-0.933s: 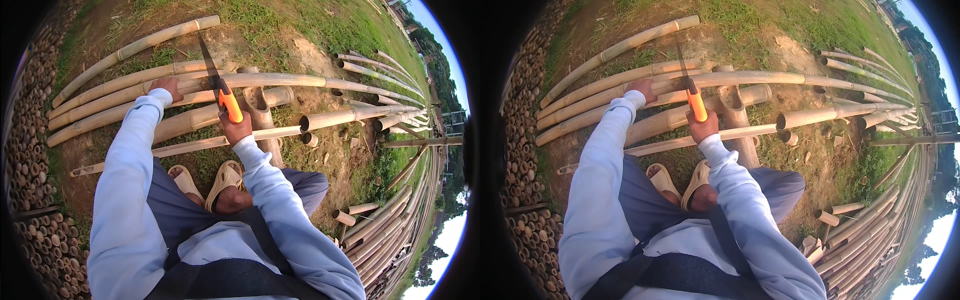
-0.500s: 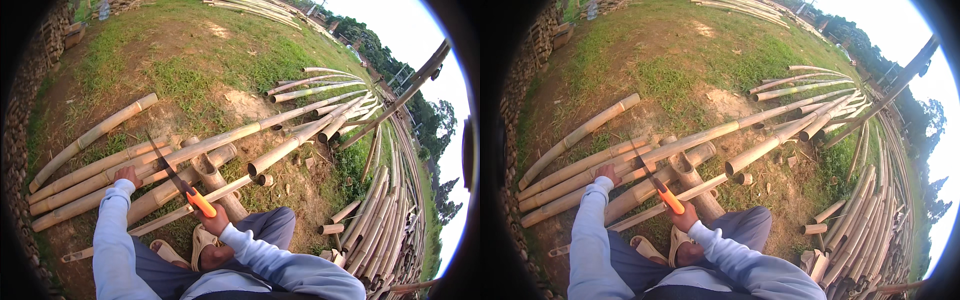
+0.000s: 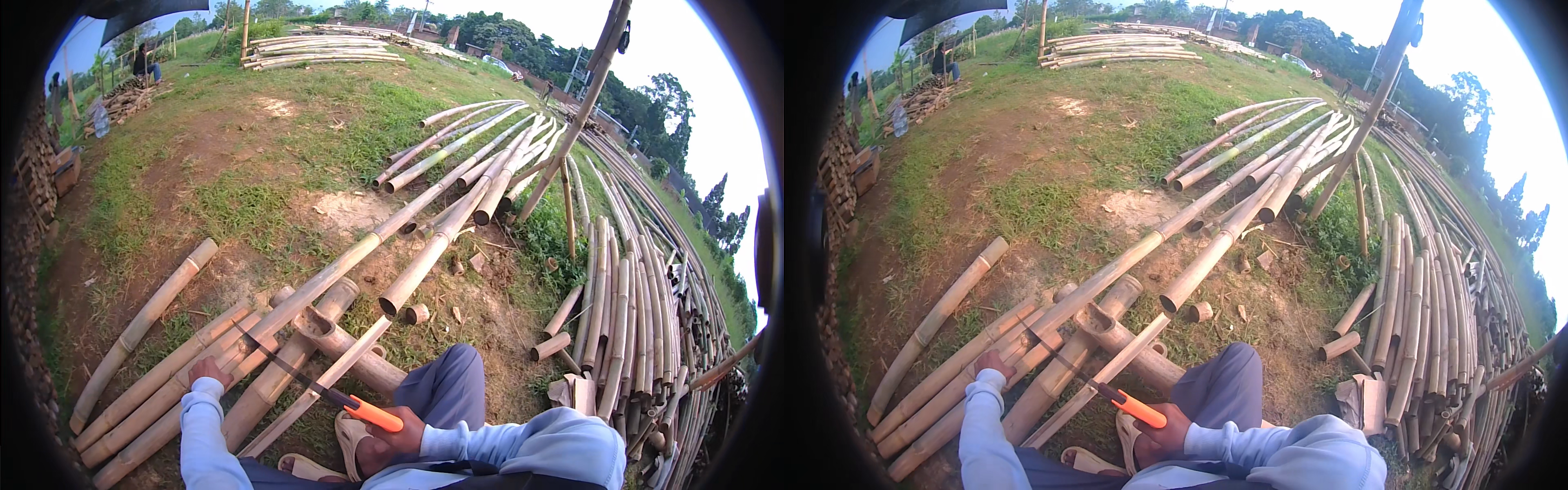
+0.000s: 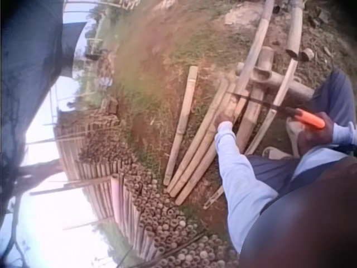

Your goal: The person sits on the ground and uses a hand saw to cut bamboo poles into shorter sections. They position each pole, saw through it, then set the cut piece aside and repeat the process with additional poles.

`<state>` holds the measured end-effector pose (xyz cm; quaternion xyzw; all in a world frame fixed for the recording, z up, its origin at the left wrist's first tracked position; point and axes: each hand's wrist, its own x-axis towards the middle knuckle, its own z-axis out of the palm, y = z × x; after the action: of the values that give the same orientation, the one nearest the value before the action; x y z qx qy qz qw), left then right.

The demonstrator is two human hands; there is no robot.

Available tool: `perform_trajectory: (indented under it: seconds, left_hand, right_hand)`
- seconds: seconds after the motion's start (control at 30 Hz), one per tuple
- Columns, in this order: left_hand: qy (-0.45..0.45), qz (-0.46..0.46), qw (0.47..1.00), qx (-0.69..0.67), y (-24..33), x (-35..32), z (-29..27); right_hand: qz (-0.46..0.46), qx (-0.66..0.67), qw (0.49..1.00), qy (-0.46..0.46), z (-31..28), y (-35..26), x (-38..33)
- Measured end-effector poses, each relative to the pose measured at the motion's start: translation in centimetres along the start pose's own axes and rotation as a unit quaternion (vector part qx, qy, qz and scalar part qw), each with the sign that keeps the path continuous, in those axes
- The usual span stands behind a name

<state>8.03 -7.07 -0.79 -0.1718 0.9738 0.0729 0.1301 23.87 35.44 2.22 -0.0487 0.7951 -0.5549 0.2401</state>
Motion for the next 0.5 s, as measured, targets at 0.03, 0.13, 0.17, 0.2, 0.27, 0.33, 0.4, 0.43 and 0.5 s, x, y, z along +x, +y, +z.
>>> perform_trajectory:
  seconds: [0.03,0.13,0.17,0.2,0.27,0.33,0.4,0.43,0.5]
  left_hand:
    - [0.002,0.002,1.000,0.003,0.7,0.4,0.0]
    - [0.025,0.002,1.000,0.009,1.7,0.7,0.8]
    - [0.034,-0.004,0.999,0.016,0.8,1.1,0.5]
    - [0.039,-0.010,0.999,0.021,0.1,1.5,0.6]
    - [0.032,-0.006,0.999,0.021,0.1,1.3,0.5]
    - [0.020,0.003,0.999,0.029,-0.3,1.2,0.0]
    - [0.029,-0.012,0.999,0.036,-0.3,1.2,0.2]
    - [0.028,-0.007,0.999,0.043,0.1,0.8,-0.1]
    - [0.017,-0.001,1.000,0.019,0.4,0.4,-0.2]
  right_hand:
    - [-0.110,0.006,0.992,0.058,0.9,-0.6,2.9]
    - [-0.118,-0.058,0.987,0.092,5.2,-2.1,16.2]
    - [-0.140,-0.058,0.984,0.096,6.9,-3.3,19.5]
    - [-0.145,-0.035,0.985,0.081,8.7,-2.9,22.5]
    - [-0.180,-0.014,0.980,0.082,8.8,-3.4,22.1]
    - [-0.172,-0.013,0.984,0.041,6.6,-1.8,19.0]
    - [-0.128,-0.040,0.991,0.025,5.1,1.2,12.3]
    - [-0.114,-0.039,0.993,0.018,3.9,2.4,8.0]
    - [-0.082,-0.006,0.997,0.004,1.1,3.4,-0.1]
